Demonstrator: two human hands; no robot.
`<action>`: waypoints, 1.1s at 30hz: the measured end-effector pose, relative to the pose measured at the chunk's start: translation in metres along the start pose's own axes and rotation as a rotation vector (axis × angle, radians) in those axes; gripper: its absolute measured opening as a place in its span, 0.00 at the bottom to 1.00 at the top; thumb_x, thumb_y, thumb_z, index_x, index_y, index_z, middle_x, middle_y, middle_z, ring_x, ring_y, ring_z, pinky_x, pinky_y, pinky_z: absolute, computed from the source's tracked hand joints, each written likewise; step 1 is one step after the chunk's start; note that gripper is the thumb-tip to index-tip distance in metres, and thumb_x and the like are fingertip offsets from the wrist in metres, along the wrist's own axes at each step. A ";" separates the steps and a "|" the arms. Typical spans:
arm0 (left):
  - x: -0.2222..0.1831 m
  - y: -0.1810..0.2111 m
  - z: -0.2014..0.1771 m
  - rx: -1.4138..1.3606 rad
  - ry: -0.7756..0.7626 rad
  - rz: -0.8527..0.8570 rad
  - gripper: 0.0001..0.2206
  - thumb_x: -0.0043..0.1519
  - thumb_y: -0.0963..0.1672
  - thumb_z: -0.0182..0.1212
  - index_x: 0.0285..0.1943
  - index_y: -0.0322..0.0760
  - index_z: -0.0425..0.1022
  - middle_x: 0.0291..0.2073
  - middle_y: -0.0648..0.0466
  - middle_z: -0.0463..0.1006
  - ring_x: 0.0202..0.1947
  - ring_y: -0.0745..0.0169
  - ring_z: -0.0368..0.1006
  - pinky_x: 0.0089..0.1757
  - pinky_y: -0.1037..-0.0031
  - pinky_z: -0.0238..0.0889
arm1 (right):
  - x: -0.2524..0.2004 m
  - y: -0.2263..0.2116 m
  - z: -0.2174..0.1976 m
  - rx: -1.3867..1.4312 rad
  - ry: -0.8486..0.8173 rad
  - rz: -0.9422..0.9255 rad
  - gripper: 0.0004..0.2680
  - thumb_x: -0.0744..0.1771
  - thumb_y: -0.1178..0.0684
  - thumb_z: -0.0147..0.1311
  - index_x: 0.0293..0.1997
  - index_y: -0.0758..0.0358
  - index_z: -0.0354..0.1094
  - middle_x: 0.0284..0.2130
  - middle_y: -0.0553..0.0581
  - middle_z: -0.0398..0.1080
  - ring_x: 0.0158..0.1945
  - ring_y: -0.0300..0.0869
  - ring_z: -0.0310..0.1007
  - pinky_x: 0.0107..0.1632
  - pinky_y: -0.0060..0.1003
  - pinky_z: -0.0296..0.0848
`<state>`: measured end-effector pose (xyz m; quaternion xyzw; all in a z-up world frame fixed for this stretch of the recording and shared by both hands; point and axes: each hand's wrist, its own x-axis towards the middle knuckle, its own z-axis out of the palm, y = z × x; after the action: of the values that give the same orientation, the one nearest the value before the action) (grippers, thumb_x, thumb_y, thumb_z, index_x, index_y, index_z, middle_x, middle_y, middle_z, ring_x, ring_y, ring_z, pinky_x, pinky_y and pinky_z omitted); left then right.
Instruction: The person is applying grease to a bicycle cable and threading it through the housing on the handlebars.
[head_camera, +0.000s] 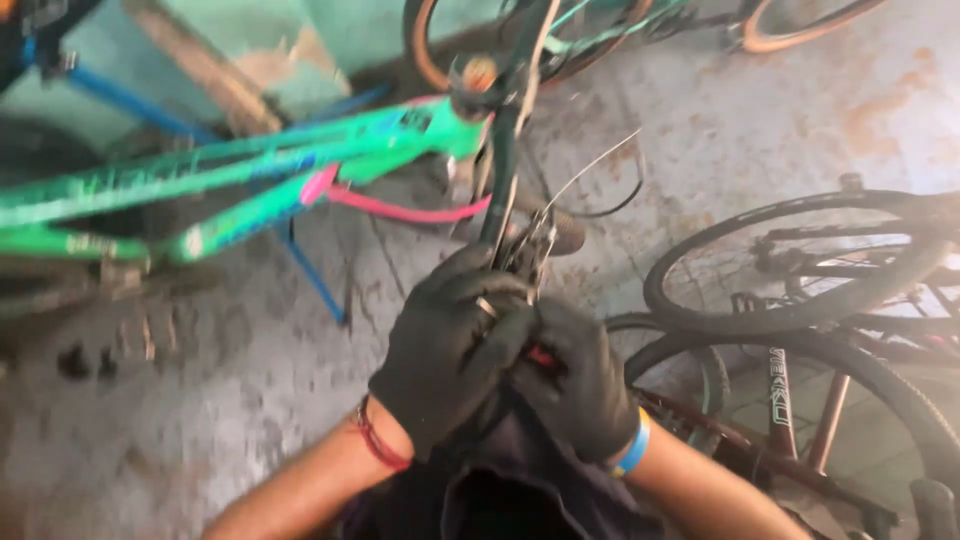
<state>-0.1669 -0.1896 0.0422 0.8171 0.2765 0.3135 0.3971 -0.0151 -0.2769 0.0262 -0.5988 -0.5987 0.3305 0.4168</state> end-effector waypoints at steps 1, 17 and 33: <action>-0.002 0.012 -0.005 0.012 0.022 -0.013 0.12 0.66 0.44 0.52 0.35 0.37 0.81 0.43 0.52 0.83 0.55 0.39 0.73 0.60 0.56 0.61 | -0.010 0.009 -0.002 0.006 -0.024 -0.014 0.08 0.64 0.50 0.55 0.39 0.64 0.74 0.34 0.56 0.74 0.38 0.45 0.74 0.42 0.40 0.73; 0.018 0.059 0.091 0.759 0.398 -0.496 0.13 0.66 0.49 0.56 0.29 0.45 0.69 0.22 0.53 0.72 0.25 0.47 0.71 0.36 0.56 0.61 | 0.214 0.138 -0.117 -0.510 -0.971 -0.657 0.09 0.69 0.38 0.50 0.44 0.45 0.74 0.35 0.45 0.76 0.40 0.47 0.76 0.39 0.46 0.71; 0.043 0.054 0.150 1.147 0.635 -0.619 0.20 0.68 0.52 0.65 0.24 0.45 0.66 0.17 0.53 0.67 0.22 0.51 0.69 0.38 0.61 0.67 | 0.272 0.154 -0.107 0.120 -1.426 -0.599 0.16 0.71 0.53 0.51 0.20 0.61 0.59 0.22 0.53 0.60 0.27 0.40 0.63 0.36 0.38 0.66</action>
<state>-0.0181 -0.2591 0.0258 0.6507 0.7179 0.2145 -0.1231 0.1662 -0.0081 -0.0372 -0.0305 -0.8399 0.5409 0.0341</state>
